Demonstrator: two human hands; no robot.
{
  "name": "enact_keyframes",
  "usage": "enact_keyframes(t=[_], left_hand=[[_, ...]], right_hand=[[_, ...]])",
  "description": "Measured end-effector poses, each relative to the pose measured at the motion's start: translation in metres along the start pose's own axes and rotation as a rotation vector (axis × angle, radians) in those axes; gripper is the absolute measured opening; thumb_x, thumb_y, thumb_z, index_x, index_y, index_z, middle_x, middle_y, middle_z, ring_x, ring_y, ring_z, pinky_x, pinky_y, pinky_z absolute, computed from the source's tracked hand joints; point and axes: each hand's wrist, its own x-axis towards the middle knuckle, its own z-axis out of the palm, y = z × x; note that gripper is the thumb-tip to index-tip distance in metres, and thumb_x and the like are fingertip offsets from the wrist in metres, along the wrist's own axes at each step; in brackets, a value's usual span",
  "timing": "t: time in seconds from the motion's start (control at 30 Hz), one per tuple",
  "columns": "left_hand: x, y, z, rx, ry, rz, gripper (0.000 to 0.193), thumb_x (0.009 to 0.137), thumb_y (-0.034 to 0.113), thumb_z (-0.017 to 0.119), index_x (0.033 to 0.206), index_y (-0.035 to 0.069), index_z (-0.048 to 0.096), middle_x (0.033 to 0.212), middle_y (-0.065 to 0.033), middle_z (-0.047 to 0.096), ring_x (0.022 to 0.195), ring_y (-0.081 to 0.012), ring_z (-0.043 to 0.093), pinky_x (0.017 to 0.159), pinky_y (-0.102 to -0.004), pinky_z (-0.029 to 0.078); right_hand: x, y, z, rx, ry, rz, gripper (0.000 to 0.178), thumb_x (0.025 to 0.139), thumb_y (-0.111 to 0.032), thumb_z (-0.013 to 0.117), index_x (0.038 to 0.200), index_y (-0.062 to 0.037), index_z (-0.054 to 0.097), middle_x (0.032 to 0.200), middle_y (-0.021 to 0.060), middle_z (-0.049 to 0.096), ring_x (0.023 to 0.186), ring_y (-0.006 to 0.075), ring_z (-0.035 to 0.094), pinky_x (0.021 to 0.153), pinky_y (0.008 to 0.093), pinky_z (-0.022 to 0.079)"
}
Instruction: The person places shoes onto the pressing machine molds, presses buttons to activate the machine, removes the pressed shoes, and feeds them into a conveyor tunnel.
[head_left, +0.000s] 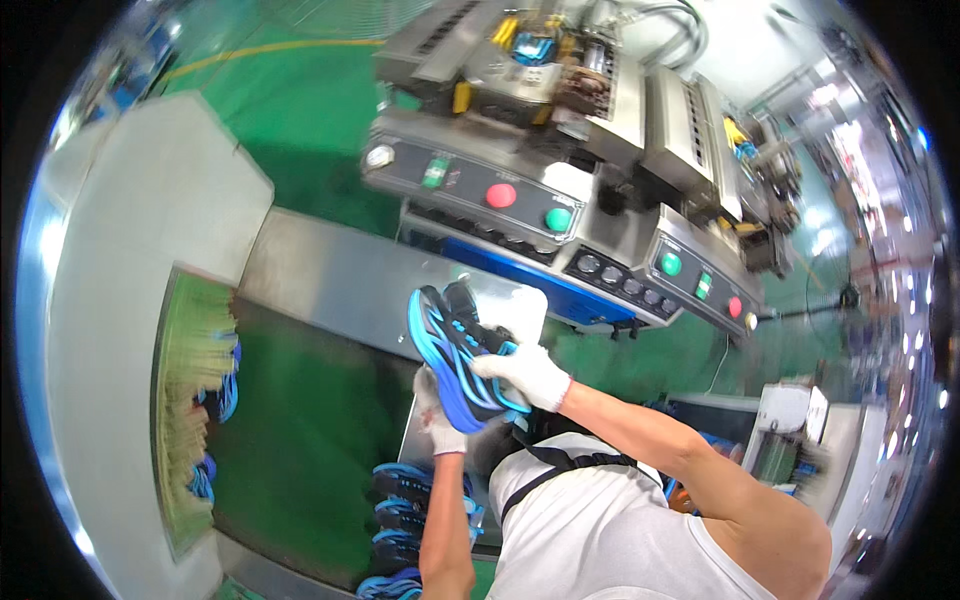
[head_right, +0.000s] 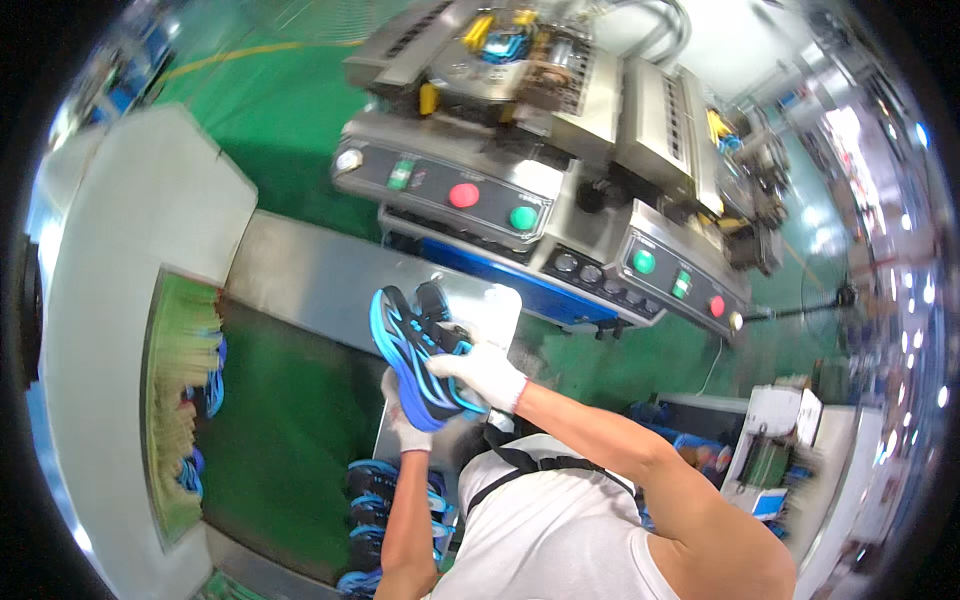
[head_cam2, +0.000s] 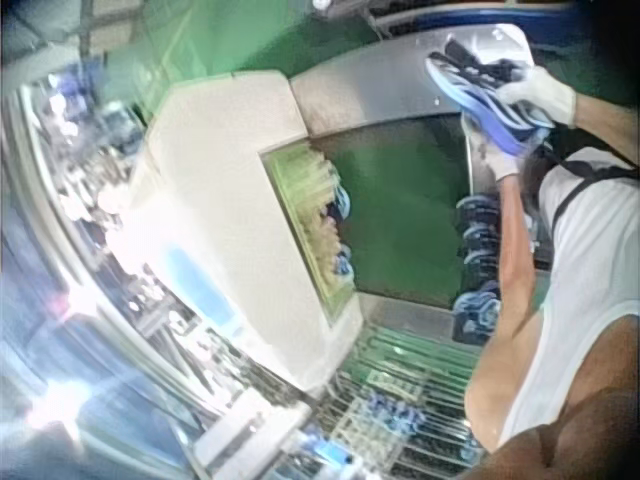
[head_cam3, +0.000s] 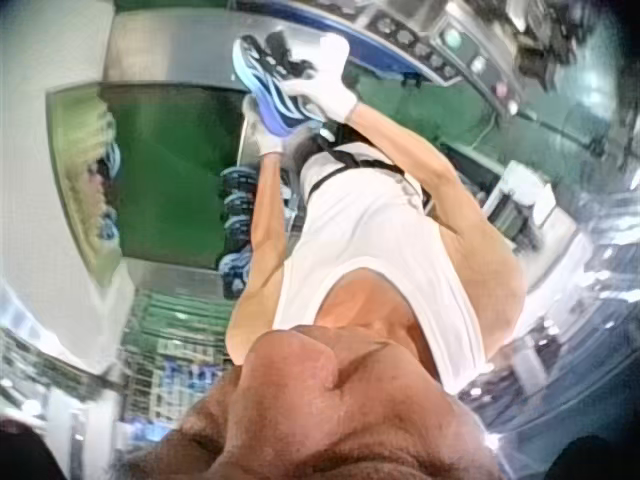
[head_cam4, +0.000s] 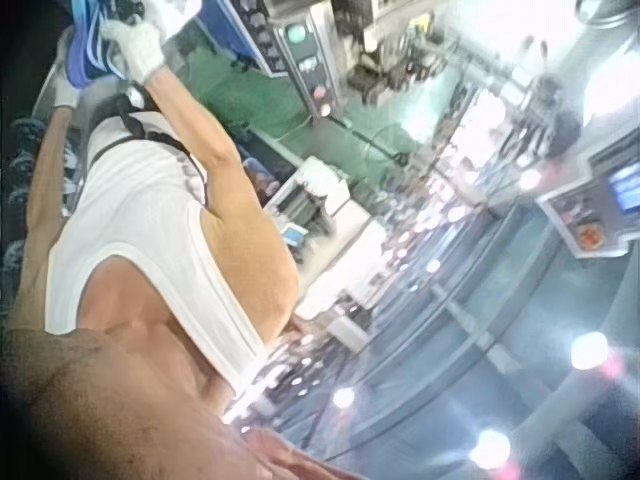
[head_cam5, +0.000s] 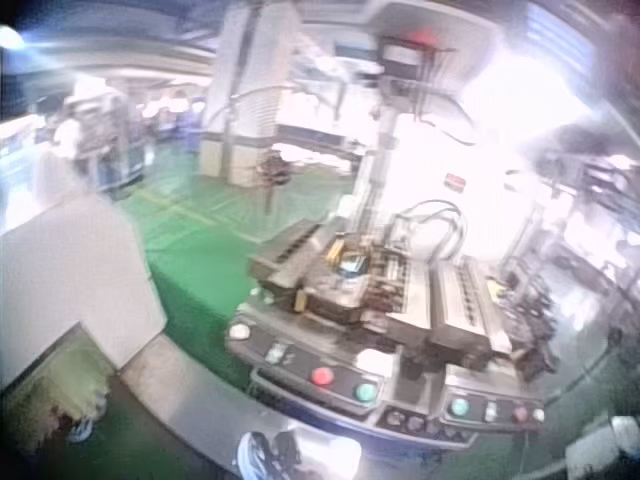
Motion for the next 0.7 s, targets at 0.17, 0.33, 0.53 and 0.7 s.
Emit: enact_keyframes(t=[0.17,0.33,0.53,0.7], left_hand=[[0.016,-0.033,0.167,1.114,-0.024,0.09,0.059,0.08,0.007,0.072,0.135,-0.001,0.05,0.118,-0.0179,0.064,0.099,-0.0353,0.065,0.093,-0.0437,0.052],[0.039,-0.041,0.162,1.572,-0.262,-0.042,0.079,0.079,0.043,0.083,0.129,-0.011,0.057,0.12,-0.027,0.068,0.101,-0.038,0.068,0.095,-0.0461,0.054],[-0.175,-0.039,0.381,1.769,-1.131,0.051,0.069,0.086,0.054,0.075,0.117,-0.008,0.068,0.112,-0.025,0.071,0.106,-0.0362,0.068,0.09,-0.0434,0.054],[-0.354,-0.111,0.52,1.147,-1.729,0.131,0.075,0.077,0.033,0.085,0.136,-0.004,0.056,0.115,-0.015,0.07,0.099,-0.0257,0.065,0.092,-0.0405,0.053]], right_hand=[[-0.089,0.011,-0.166,0.162,0.346,-0.282,0.076,0.077,-0.021,0.087,0.142,0.0003,0.053,0.12,0.0076,0.067,0.104,0.0133,0.064,0.09,0.0297,0.053],[-0.216,0.042,-0.295,0.392,0.86,-0.279,0.07,0.076,-0.028,0.087,0.138,-0.0105,0.06,0.097,0.0025,0.069,0.076,0.0085,0.062,0.066,0.028,0.052],[-0.388,0.13,-0.386,0.87,1.494,-0.493,0.069,0.075,-0.02,0.087,0.136,-0.0063,0.059,0.101,0.0054,0.072,0.088,0.0116,0.066,0.081,0.0295,0.055],[-0.507,0.174,-0.444,0.736,2.095,-0.577,0.06,0.08,-0.008,0.079,0.136,0.0012,0.057,0.118,0.0098,0.068,0.105,0.0183,0.065,0.097,0.0346,0.052]])
